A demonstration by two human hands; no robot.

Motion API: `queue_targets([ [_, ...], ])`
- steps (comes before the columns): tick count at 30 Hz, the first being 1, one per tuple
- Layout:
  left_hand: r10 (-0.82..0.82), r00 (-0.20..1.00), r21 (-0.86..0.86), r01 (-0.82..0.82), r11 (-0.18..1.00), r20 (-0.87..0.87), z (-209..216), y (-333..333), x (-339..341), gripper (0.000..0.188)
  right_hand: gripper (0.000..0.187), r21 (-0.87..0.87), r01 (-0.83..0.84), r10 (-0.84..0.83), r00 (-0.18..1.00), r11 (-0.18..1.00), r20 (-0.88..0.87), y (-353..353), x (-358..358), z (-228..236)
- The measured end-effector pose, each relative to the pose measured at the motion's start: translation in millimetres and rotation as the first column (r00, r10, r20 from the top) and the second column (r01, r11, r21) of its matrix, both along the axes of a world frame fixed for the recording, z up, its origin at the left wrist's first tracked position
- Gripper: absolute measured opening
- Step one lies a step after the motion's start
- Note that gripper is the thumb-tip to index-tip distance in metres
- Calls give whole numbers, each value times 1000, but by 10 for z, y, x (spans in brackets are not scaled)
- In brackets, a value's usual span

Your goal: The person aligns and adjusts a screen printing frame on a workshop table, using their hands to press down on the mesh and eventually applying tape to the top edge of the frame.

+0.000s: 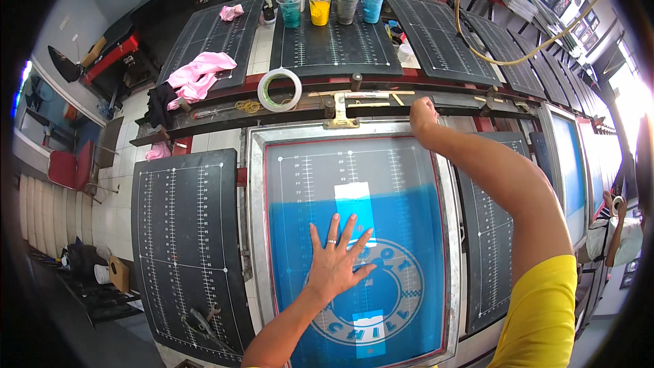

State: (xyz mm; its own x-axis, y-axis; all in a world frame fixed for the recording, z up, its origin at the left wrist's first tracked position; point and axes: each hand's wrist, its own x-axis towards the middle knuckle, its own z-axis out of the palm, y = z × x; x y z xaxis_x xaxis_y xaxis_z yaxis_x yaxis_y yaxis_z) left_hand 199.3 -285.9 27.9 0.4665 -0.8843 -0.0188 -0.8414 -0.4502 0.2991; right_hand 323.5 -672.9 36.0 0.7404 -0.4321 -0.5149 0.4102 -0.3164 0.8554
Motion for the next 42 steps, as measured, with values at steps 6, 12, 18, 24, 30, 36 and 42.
queue_targets([
  [6,24,999,7,-24,1000,-22,6,34,11,75,19,335,-290,307,952,897,2,-4,-54,307],
  [12,4,999,-22,-5,1000,-32,-13,-3,-13,75,16,412,-150,150,988,899,32,-320,-96,393],
  [18,15,999,-19,-16,1000,-33,-4,19,-15,75,20,680,-124,-231,884,723,407,-1041,-780,838],
  [24,5,1000,-22,-5,1000,-12,4,3,0,76,36,892,-435,-877,370,127,306,-1165,-1116,301],
  [30,10,1000,15,-10,1000,17,34,-5,13,77,31,909,-409,-990,143,-74,-16,-773,-745,48],
  [36,1,1000,11,-1,1000,-3,5,-28,-21,78,29,884,-421,-974,-11,-202,-228,-886,-641,-64],
  [42,11,1000,34,-12,999,11,31,0,1,78,26,826,-443,-909,-56,-348,-413,-784,-579,18],
])
